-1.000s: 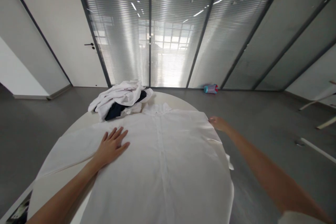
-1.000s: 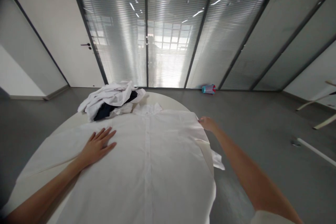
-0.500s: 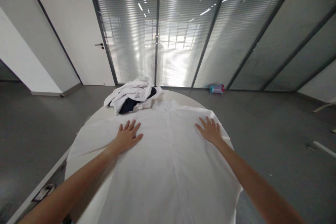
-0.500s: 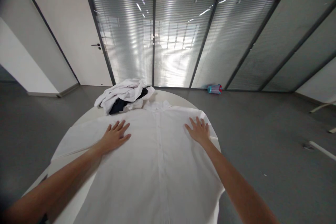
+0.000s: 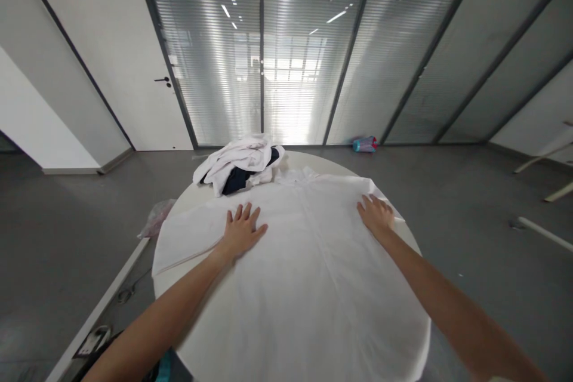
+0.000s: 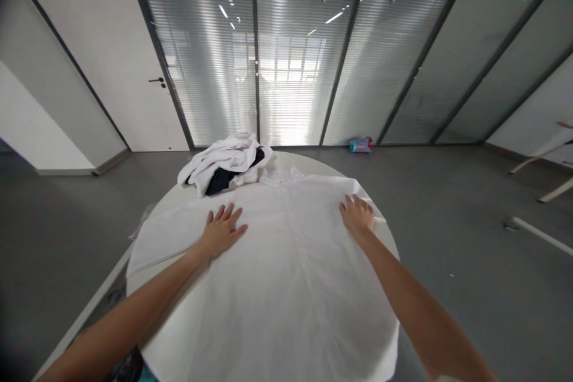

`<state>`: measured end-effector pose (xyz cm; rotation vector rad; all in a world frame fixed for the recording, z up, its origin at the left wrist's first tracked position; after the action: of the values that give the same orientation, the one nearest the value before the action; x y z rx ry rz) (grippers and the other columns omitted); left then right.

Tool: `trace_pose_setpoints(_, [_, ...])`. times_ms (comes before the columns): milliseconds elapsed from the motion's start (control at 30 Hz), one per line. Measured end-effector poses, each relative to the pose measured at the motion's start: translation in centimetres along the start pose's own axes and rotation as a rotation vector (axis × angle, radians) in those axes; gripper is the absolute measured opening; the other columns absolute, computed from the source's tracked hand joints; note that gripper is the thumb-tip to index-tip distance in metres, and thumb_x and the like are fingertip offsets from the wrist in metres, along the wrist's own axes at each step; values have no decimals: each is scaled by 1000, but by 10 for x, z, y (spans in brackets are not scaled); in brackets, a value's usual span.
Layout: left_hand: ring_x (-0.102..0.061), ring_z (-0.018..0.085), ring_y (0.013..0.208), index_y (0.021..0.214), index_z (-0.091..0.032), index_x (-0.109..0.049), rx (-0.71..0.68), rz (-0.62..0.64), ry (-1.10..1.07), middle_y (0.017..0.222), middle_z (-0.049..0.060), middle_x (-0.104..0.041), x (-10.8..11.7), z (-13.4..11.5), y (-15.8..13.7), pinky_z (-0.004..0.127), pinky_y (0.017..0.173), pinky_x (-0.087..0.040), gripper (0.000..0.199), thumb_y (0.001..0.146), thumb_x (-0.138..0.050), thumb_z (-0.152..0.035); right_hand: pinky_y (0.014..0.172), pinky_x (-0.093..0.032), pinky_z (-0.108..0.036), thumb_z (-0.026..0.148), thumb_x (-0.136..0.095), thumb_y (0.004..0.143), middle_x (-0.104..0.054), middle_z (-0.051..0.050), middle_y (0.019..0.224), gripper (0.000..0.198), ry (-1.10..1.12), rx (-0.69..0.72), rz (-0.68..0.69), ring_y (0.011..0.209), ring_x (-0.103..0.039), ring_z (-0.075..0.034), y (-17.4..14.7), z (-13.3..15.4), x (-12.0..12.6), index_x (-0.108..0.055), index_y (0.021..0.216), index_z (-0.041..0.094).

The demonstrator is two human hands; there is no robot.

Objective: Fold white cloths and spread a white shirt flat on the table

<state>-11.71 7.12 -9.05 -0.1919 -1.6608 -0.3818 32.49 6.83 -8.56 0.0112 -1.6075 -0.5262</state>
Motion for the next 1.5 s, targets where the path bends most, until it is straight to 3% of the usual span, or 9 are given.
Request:
trace_pose_setpoints(167, [-28, 42, 146, 149, -27, -45, 39, -16, 0, 161, 14, -31, 5, -1, -2, 62, 113, -24, 66, 94, -42, -63, 110, -37, -37, 36, -34, 100, -53, -14, 146, 49, -4, 78, 129, 134, -48, -25, 2, 2, -1, -58, 137, 15])
trace_pose_setpoints(333, [-32, 40, 143, 145, -29, -48, 59, 35, -24, 158, 13, -36, 16, -5, -1, 63, 111, -27, 66, 90, -48, -64, 111, -33, -46, 30, -36, 98, -58, -18, 138, 47, -54, 103, 148, 131, -49, -32, 4, 9, 7, -60, 133, 12])
trace_pose_setpoints(533, [-35, 36, 143, 132, -27, -60, 66, 3, -34, 153, 12, -43, 20, -27, 21, 59, 112, -30, 53, 90, -54, -59, 118, -18, -55, 58, -25, 100, -19, -12, 165, 66, -18, 222, 248, 150, -16, -38, 21, 22, 0, -34, 156, 24])
trace_pose_setpoints(700, [-24, 34, 149, 151, -26, -41, 20, -42, -59, 160, 13, -33, -1, -46, 41, 59, 116, -22, 65, 96, -42, -62, 119, -17, -53, 64, -17, 99, -16, -12, 166, 70, 28, 209, 381, 151, -16, -34, 29, 20, -19, -26, 158, 27])
trace_pose_setpoints(833, [-23, 36, 149, 151, -27, -41, 14, 3, -23, 161, 12, -31, -12, -45, 48, 60, 117, -17, 66, 96, -39, -63, 119, -16, -54, 66, -18, 99, -15, -11, 166, 71, 30, 210, 385, 151, -15, -33, 30, 18, -23, -23, 159, 28])
trace_pose_setpoints(1067, [-30, 34, 147, 145, -28, -49, 18, -63, -62, 157, 10, -39, -9, -48, 43, 59, 117, -21, 60, 94, -46, -59, 119, -19, -51, 60, -23, 100, -23, -10, 164, 64, 25, 192, 303, 150, -22, -31, 29, 18, -23, -33, 156, 29])
trace_pose_setpoints(1267, [-51, 27, 128, 131, -22, -59, 113, -335, -155, 140, 10, -53, 44, -25, 73, 40, 108, -42, 39, 96, -47, -34, 117, -23, -51, 56, -28, 101, -30, -10, 162, 60, 43, 210, 219, 147, -29, -32, 28, 15, -29, -40, 152, 28])
trace_pose_setpoints(1400, [-49, 26, 131, 140, -18, -50, 228, -529, -193, 141, 13, -50, 100, 14, 132, 37, 111, -39, 50, 91, -50, -23, 116, -26, -50, 55, -31, 101, -33, -10, 160, 58, 32, 212, 205, 145, -33, -32, 29, 16, -28, -44, 150, 27])
trace_pose_setpoints(1500, [-38, 29, 141, 150, -15, -37, 339, -496, -208, 152, 18, -40, 122, 38, 177, 40, 113, -35, 70, 86, -62, -30, 116, -26, -50, 54, -32, 100, -35, -11, 159, 58, 27, 209, 199, 145, -33, -31, 29, 17, -25, -45, 150, 27])
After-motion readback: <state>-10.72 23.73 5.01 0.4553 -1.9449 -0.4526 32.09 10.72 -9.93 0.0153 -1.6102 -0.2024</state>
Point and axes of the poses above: each hand's wrist, its own y-axis towards the middle knuckle, its own x-axis out of the back of the hand, z = x × y, the point moved 3 cm from there along y, towards the middle knuckle
